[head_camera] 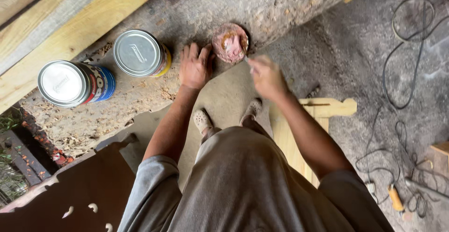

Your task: The person hammers nails into a wooden piece, then retrieves two cans of wood filler. They open the cans and use a putty knife to scoop white and pink filler onto a wooden block, mixing the substances together.

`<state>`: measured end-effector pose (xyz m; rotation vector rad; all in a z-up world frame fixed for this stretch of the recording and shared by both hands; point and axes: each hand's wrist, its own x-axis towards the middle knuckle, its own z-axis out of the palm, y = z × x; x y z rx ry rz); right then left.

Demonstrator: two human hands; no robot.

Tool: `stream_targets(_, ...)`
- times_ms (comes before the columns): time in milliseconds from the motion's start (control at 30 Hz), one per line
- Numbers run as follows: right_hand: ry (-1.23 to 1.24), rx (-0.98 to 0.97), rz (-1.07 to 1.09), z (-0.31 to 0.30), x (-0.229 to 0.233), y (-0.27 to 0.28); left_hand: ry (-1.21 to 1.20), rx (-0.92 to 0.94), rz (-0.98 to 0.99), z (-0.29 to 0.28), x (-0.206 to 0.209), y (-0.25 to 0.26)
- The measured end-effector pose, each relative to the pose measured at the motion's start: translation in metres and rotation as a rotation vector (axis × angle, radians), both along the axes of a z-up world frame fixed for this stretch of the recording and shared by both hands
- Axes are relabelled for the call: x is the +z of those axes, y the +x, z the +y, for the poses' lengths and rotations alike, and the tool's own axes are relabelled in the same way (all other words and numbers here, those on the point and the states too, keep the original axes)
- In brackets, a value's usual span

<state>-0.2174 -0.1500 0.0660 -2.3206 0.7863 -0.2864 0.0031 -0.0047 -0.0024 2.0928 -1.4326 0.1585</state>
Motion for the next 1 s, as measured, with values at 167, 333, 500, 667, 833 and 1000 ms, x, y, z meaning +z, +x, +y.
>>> stream_targets(167,-0.025,0.056,-0.089,-0.005,0.023,-0.006,0.032,0.003,0.015,0.008,0.001,-0.005)
stream_targets(333,0.013,0.078,0.136,0.009,0.021,0.005,-0.013,-0.009,-0.025,-0.002,0.005,-0.001)
stream_targets(500,-0.001,0.009,-0.022,-0.013,0.007,-0.01,-0.011,-0.009,-0.022,0.001,0.005,-0.002)
stream_targets(667,-0.021,0.142,0.18,-0.011,0.01,-0.015,-0.009,-0.004,-0.058,-0.002,0.004,0.002)
stream_targets(833,-0.04,0.066,0.122,-0.013,0.022,-0.008,-0.03,-0.012,-0.025,-0.002,0.004,0.001)
stream_targets(1000,-0.042,-0.1,0.151,-0.039,0.026,-0.014,0.013,-0.025,0.023,0.002,0.002,0.002)
